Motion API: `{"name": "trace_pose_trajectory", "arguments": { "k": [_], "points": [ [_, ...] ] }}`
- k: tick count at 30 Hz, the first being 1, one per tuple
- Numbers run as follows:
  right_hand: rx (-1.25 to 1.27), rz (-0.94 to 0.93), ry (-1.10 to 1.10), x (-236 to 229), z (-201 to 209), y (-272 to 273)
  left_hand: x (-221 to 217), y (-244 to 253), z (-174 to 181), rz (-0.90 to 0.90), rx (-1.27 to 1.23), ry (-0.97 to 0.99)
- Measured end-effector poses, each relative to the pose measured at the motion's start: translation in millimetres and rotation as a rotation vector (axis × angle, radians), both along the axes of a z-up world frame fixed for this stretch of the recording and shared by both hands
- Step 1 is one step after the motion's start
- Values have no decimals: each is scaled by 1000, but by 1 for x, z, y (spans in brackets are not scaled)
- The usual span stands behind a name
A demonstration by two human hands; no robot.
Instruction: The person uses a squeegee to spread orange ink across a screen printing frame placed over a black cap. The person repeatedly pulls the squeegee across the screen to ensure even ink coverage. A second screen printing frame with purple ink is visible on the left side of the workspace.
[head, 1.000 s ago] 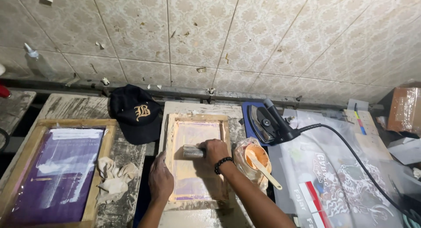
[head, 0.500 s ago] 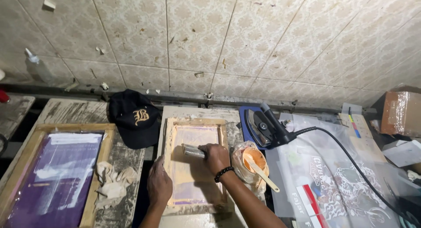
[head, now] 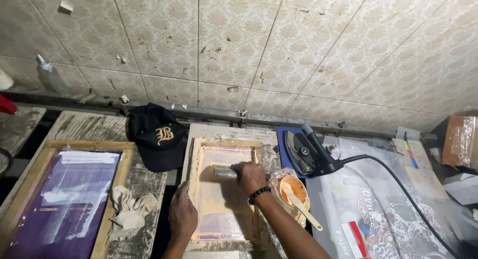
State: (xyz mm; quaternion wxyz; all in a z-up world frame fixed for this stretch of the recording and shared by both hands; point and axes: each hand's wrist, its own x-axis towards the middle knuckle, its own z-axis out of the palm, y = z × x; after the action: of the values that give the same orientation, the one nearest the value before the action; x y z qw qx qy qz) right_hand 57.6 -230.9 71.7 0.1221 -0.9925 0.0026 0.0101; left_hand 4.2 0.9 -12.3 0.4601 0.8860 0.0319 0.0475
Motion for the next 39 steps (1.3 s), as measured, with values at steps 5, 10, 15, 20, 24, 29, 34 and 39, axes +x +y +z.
{"name": "trace_pose_trajectory", "arguments": {
  "k": [5, 10, 15, 20, 24, 29, 34, 39],
  "points": [
    [-13, -49, -23, 57, -34, 1, -3, -2, 4, 10, -3, 25],
    [-71, 81, -65, 22, -28, 15, -7, 0, -5, -5, -6, 26],
    [86, 144, -13, -42, -27, 25, 3, 0, -6, -2, -10, -80],
    [54, 83, 347, -88, 16, 20, -11, -1, 17, 1, 8, 13],
    [86, -91, 235, -60, 50, 19, -2, -1, 10, 6, -12, 4],
    [13, -12, -131, 5, -45, -1, 0, -1, 5, 1, -9, -14],
    [9, 84, -156, -33, -70, 12, -5, 1, 2, 18, -10, -4],
    [60, 161, -24, -49, 4, 6, -2, -2, 7, 34, -25, 24]
  ]
}}
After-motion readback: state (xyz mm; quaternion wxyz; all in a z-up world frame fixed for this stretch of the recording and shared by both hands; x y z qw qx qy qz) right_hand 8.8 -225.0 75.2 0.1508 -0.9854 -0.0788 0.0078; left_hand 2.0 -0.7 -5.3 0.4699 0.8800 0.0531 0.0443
